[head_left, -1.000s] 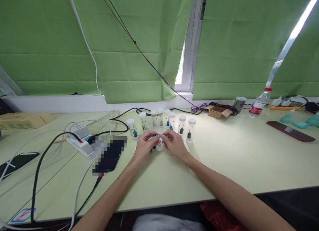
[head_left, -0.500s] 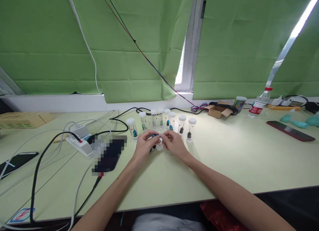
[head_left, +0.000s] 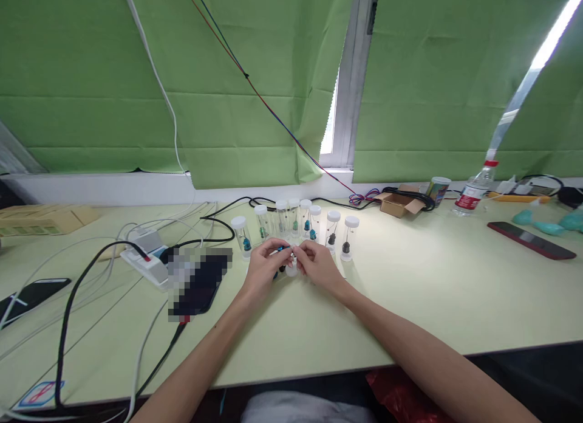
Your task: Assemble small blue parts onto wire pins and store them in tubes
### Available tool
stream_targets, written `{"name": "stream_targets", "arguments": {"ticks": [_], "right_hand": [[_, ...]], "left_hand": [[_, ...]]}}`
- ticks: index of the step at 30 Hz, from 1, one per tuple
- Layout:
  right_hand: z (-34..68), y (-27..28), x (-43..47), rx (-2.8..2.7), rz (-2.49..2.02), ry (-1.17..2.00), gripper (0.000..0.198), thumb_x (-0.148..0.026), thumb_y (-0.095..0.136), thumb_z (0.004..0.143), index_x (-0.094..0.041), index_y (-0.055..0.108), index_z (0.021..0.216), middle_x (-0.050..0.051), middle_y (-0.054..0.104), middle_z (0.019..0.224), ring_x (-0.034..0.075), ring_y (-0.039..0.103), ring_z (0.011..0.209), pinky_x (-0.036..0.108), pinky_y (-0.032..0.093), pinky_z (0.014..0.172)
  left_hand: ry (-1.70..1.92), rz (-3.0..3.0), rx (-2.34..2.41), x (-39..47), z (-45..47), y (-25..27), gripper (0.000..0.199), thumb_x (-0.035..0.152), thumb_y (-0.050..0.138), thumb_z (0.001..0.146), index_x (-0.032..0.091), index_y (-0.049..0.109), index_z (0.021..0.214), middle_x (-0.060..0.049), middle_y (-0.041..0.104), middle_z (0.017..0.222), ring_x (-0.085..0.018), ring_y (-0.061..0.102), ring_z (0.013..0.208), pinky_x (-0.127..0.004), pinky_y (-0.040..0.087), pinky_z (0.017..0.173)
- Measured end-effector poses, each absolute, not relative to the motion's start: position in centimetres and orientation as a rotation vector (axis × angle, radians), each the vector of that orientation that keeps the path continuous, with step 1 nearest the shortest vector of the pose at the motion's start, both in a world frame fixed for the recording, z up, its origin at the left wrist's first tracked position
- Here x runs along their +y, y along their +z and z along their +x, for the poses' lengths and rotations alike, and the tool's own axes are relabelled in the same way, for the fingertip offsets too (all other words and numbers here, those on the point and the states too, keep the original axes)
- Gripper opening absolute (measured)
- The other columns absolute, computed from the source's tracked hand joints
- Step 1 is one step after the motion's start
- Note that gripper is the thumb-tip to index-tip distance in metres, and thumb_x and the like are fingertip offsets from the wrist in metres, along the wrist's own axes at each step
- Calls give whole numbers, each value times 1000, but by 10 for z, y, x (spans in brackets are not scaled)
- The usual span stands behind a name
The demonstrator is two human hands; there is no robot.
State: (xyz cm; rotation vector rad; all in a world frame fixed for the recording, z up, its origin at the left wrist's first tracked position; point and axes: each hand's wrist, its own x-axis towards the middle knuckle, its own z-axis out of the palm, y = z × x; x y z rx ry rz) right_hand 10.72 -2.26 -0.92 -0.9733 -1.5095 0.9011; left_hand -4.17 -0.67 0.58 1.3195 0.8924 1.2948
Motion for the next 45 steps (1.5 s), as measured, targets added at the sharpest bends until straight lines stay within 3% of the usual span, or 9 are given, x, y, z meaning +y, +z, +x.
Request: {"name": "stream_targets", "arguments": {"ticks": [45], "right_hand": [[106,-9,-24,-1650,-1041,804,46,-48,40,98,-20,49,63,-2,56,56,11,50,48,25,39,55]], "left_hand": [[1259,1444,916,-6,-43,9,21,33,76,70,18,64,79,1,63,71,-13,59,57,-27,49,61]]}}
